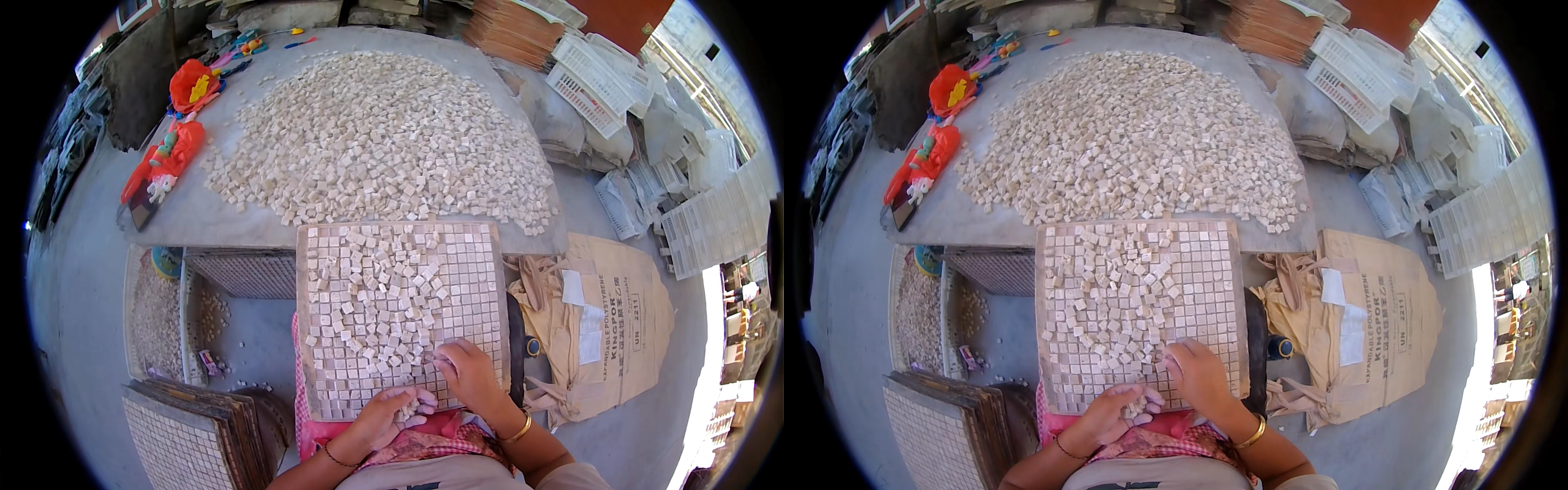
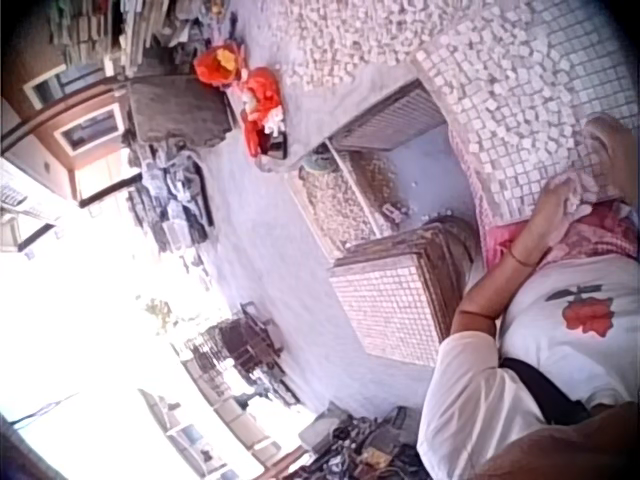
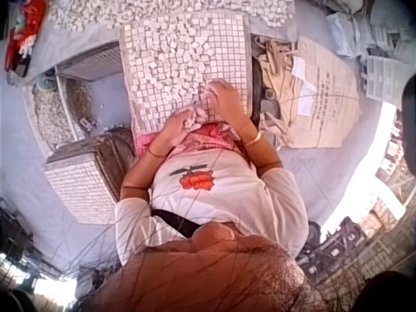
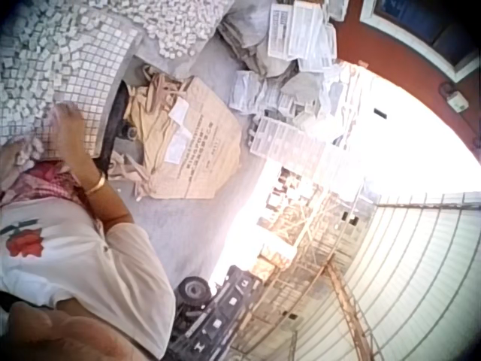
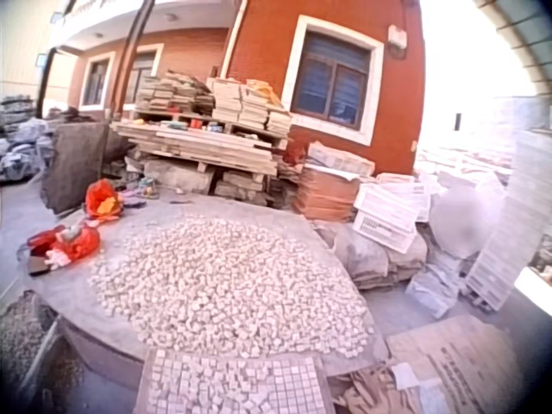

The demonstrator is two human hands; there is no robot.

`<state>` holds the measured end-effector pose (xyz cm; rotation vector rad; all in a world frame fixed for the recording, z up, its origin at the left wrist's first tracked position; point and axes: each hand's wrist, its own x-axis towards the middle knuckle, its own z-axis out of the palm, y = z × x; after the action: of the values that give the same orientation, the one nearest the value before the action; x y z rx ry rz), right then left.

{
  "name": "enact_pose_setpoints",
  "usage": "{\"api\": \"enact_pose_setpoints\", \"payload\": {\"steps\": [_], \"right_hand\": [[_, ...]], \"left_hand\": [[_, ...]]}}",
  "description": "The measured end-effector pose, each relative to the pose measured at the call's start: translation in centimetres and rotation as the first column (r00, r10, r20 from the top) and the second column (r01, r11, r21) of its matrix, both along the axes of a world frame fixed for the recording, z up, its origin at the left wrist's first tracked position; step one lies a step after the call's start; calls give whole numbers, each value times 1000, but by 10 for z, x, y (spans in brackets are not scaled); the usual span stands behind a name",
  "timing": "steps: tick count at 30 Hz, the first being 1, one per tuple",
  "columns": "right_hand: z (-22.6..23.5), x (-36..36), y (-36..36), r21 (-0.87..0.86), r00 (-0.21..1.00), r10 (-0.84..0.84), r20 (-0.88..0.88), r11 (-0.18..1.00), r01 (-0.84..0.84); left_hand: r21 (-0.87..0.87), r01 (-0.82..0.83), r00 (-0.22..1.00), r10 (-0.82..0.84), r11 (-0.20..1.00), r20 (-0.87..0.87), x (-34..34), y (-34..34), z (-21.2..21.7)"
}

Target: The person places small white square tiles into the grid cells of a mesh tile sheet. They pick tiles from a large pile on the table and insert them one by one into the empty slots on the sheet held in their lap.

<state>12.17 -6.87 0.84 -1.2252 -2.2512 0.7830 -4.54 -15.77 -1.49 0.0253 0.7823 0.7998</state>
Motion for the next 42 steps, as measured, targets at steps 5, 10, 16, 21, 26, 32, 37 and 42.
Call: {"api": "enact_pose_setpoints", "payload": {"steps": [5,10,16,21,26,32,37,42], "right_hand": [[-12,-4,-2,39,992,1,128,999,-6],[-8,-8,3,8,970,42,241,999,-45],[-10,-1,-5,84,995,89,54,992,-93],[9,18,-15,-2,977,160,-145,987,-162],[-5,17,22,175,997,70,35,982,-75],[-10,20,21,72,984,179,5,981,-178],[11,23,8,-22,971,228,-70,973,-230],[-14,10,23,150,993,105,50,982,-111]], "left_hand": [[54,9,1000,-11,999,25,0,-4,-10],[70,5,999,-8,997,45,-2,-4,-6],[-17,-32,999,31,999,-26,5,3,13],[-86,-52,995,45,995,-90,10,3,13],[151,99,981,-121,984,149,3,-3,-18],[44,-2,999,0,999,51,6,0,-1],[-2,17,1000,-17,1000,-19,13,3,1],[134,31,989,-50,991,137,4,-3,-15]]}}
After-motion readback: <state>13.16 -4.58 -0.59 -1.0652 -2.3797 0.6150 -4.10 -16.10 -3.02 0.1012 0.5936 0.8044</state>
